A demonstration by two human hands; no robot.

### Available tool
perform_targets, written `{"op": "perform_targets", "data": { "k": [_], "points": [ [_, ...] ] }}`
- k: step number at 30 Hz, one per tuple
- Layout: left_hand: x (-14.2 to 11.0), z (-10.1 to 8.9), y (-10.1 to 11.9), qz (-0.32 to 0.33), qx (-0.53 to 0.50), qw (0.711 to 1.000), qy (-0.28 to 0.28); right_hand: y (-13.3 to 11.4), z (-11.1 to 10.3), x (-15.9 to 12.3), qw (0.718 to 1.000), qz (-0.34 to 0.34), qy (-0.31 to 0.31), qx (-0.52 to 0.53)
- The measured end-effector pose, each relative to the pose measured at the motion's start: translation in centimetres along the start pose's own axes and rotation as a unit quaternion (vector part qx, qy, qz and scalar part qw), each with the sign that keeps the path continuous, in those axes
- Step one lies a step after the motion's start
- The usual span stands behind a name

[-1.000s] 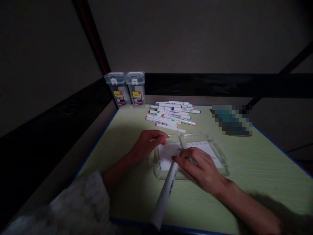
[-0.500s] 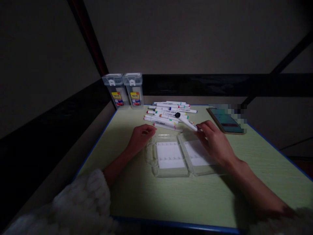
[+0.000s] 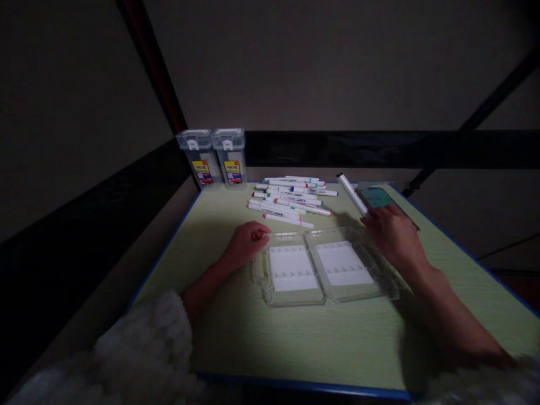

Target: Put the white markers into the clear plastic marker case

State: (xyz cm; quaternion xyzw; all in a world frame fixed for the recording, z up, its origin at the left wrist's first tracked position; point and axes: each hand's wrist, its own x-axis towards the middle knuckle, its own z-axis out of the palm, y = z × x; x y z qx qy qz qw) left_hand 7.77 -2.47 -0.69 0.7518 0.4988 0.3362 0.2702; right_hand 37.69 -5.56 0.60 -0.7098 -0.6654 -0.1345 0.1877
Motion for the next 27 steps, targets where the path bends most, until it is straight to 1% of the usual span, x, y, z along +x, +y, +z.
{"op": "perform_targets", "data": {
  "k": [3,8,11,17,27],
  "points": [
    [-0.1,0.0,-0.1,-0.004,0.022,1.000,0.007,0.6,0.2,0.2,0.999,0.030,-0.038,-0.019],
    [-0.1,-0.1,-0.4,-0.005,0.040,0.999,0.018,1.0,0.2,0.2,0.995,0.051,-0.079,-0.014],
    [-0.1,-0.1,-0.3,-0.017,0.048,0.998,0.025,1.1,0.2,0.2,0.991,0.076,-0.107,-0.019],
    [0.1,-0.3,-0.3,-0.041,0.058,0.997,0.035,1.2,0.2,0.2,0.983,0.096,-0.154,-0.035],
    [0.1,-0.5,-0.2,-0.058,0.064,0.995,0.042,2.3,0.8,0.2,0.978,0.111,-0.167,-0.061]
  ]
}}
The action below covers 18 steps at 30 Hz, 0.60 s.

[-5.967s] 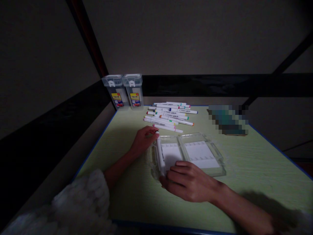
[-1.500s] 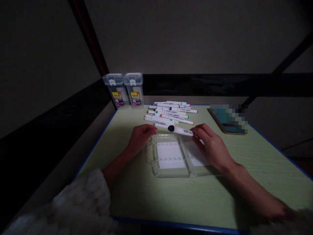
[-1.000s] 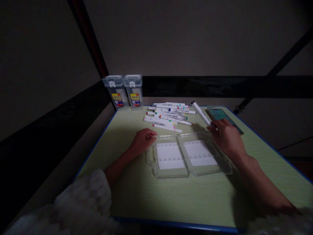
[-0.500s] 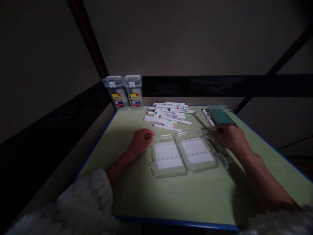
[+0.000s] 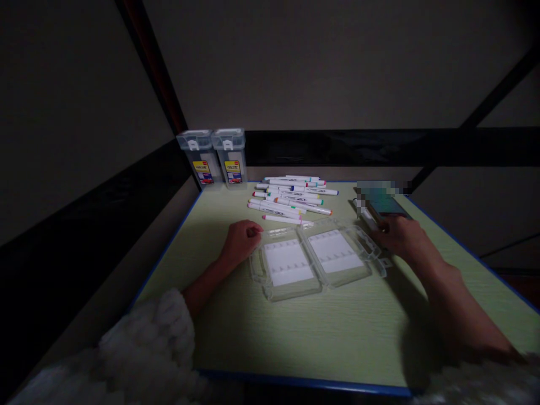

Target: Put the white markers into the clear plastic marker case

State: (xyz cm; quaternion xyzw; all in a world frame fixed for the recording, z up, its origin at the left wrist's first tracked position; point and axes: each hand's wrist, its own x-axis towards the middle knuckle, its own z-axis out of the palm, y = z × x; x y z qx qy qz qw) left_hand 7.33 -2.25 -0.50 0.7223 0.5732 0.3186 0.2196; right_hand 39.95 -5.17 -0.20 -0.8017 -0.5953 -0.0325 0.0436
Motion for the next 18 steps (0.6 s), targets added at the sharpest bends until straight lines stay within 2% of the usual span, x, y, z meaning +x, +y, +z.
{"op": "perform_targets", "data": {
  "k": [7,18],
  "points": [
    [0.13,0.16,-0.33,0.011,-0.007,1.000,0.006,0.39,0.28,0.26,1.000,0.005,0.006,-0.008],
    [0.00,-0.01,-0.02,0.019,-0.002,1.000,0.003,0.61,0.24,0.19,0.999,-0.001,0.053,0.009]
  ]
}}
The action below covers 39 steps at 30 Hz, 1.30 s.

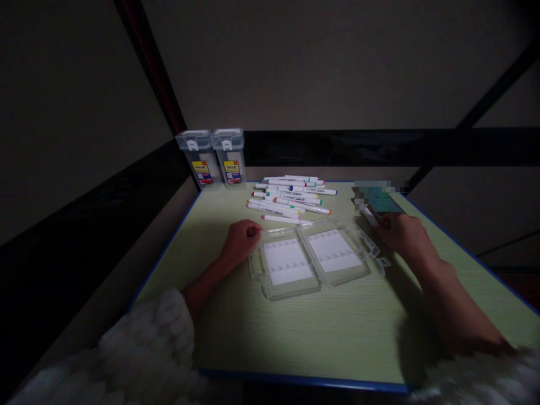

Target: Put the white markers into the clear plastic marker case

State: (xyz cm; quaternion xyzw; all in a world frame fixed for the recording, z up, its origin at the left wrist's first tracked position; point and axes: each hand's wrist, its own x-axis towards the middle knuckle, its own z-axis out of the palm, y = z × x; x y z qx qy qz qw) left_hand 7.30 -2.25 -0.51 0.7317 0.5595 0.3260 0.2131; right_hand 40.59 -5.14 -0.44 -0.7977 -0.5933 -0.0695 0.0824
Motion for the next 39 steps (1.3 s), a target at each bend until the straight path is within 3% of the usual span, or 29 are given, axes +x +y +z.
{"op": "perform_targets", "data": {
  "k": [10,13,15,18,22,27,31,39],
  "points": [
    [0.1,0.3,-0.4,0.024,0.007,1.000,-0.004,-1.5,-1.8,-0.3,0.995,-0.043,0.061,0.060],
    [0.1,0.4,-0.3,0.029,0.007,1.000,-0.005,-3.2,-2.4,-1.1,0.988,-0.090,0.084,0.092],
    [0.0,0.4,-0.2,0.032,0.007,0.999,-0.004,-4.5,-2.6,-1.7,0.968,-0.155,0.106,0.164],
    [0.0,0.5,0.0,0.036,0.009,0.999,-0.002,-6.0,-2.8,-2.5,0.944,-0.238,0.088,0.209],
    [0.2,0.9,0.0,0.042,0.006,0.999,0.001,-7.7,-3.2,-2.9,0.941,-0.288,0.044,0.174],
    [0.4,1.2,0.0,0.054,0.011,0.998,0.005,-10.6,-3.4,-2.2,0.951,-0.284,0.011,0.119],
    [0.3,1.1,0.1,0.047,0.009,0.999,0.006,-12.5,-2.4,-1.6,0.966,-0.235,0.015,0.110],
    [0.3,1.3,-0.4,0.057,-0.001,0.998,0.011,-13.1,-0.8,-2.1,0.967,-0.229,0.014,0.109]
  ]
}}
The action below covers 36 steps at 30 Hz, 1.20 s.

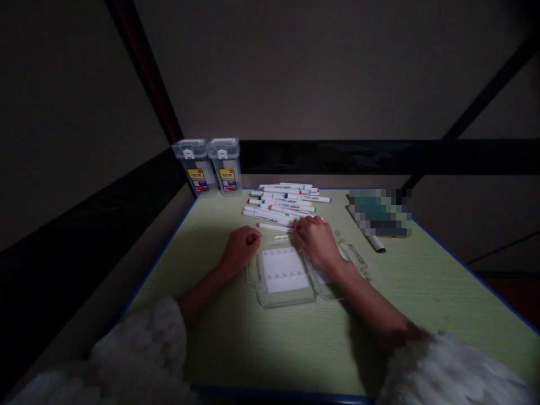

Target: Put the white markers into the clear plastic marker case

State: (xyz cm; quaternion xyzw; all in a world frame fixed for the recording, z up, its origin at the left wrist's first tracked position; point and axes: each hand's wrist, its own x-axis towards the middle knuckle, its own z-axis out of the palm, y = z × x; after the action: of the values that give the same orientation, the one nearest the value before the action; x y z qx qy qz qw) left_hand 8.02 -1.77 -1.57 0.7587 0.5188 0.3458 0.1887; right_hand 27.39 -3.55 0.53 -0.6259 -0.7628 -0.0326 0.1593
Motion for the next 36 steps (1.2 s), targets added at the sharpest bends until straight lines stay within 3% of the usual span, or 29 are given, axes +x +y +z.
{"op": "perform_targets", "data": {
  "k": [13,22,29,36],
  "points": [
    [0.0,-0.2,0.1,-0.022,-0.031,0.999,-0.002,0.1,0.8,-0.2,0.999,0.004,-0.013,0.033],
    [-0.3,-0.6,0.1,0.004,-0.021,1.000,-0.014,-0.2,0.8,-0.1,1.000,-0.009,-0.023,0.015],
    [-0.5,-0.3,-0.6,0.011,-0.002,0.999,0.033,-0.3,0.8,-0.2,1.000,-0.013,-0.025,0.012],
    [-0.6,-0.1,-1.3,0.042,0.010,0.999,-0.015,-0.5,0.7,-0.3,0.999,-0.013,-0.029,0.002]
  ]
}}
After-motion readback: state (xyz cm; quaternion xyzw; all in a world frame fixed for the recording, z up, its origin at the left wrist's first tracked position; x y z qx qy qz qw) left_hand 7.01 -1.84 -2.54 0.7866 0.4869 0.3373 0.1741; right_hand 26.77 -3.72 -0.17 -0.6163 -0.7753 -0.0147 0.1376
